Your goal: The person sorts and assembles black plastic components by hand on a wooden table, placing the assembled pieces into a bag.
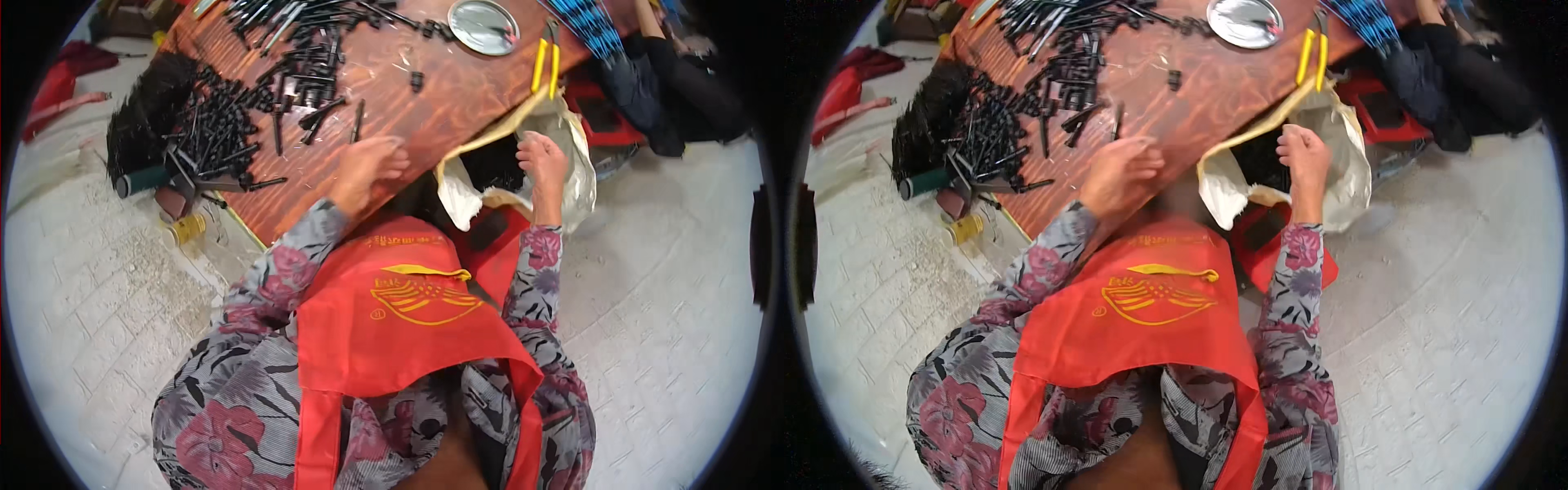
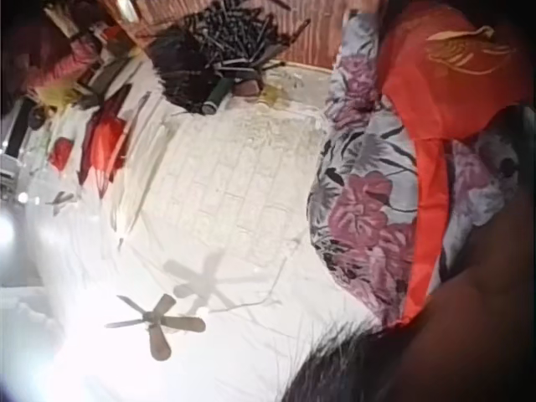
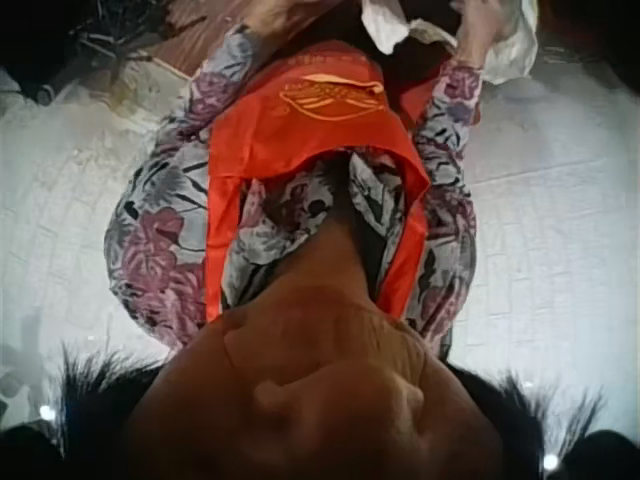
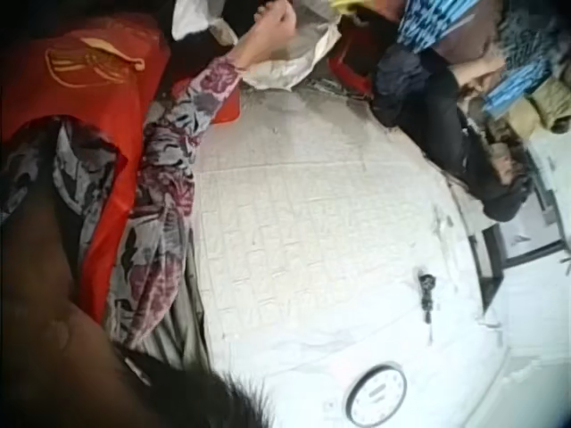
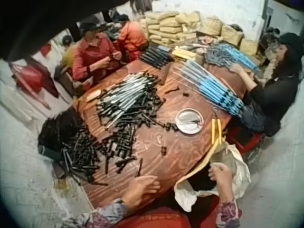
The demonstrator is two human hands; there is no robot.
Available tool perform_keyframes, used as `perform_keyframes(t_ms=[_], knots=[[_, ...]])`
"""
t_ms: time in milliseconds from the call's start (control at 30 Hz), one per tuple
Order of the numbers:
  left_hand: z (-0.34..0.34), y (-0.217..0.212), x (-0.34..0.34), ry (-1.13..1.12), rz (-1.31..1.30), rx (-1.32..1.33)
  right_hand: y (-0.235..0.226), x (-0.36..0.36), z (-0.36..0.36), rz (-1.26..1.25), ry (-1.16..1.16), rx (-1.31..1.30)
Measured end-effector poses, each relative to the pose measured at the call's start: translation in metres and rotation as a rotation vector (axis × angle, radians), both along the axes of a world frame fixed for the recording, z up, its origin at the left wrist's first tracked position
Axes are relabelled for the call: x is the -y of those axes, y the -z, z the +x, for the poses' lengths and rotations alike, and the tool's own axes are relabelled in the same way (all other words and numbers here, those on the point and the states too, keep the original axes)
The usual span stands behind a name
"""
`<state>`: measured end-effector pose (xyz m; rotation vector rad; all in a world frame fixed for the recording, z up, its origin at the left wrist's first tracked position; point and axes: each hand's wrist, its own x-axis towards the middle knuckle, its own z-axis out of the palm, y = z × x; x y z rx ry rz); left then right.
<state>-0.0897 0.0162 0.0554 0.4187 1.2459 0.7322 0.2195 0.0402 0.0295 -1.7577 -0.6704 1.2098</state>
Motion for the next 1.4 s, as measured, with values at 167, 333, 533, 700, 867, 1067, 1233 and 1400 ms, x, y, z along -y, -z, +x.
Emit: perform_keyframes(t_ms=[167,333,533,700,867,1067,1233,1400], knots=[[-0.076,0.018,0.032,-0.236,-0.07,-0.09,-0.025,-0.052,-0.103,0.141,-0.555,0.048],[-0.078,0.025,0.043,-0.451,-0.165,-0.091,0.022,-0.069,-0.206,0.084,-0.917,0.49],[-0.132,0.039,-0.024,-0.266,0.719,-0.978,0.012,-0.063,-0.286,0.076,-0.893,0.714],[-0.179,0.05,-0.137,-0.054,0.879,-1.407,0.019,-0.076,-0.311,0.085,-0.785,0.697],[-0.149,0.074,-0.139,0.101,0.752,-1.428,0.03,-0.106,-0.326,0.099,-0.783,0.605],[-0.135,0.074,-0.124,-0.108,0.684,-1.104,0.051,-0.115,-0.338,0.406,-0.639,0.317],[-0.114,0.078,-0.123,-0.325,0.566,-0.546,0.035,-0.1,-0.315,0.561,-0.434,-0.038],[0.013,-0.021,-0.098,-0.052,0.921,-0.713,-0.049,-0.059,-0.208,0.619,-0.175,-0.015]])
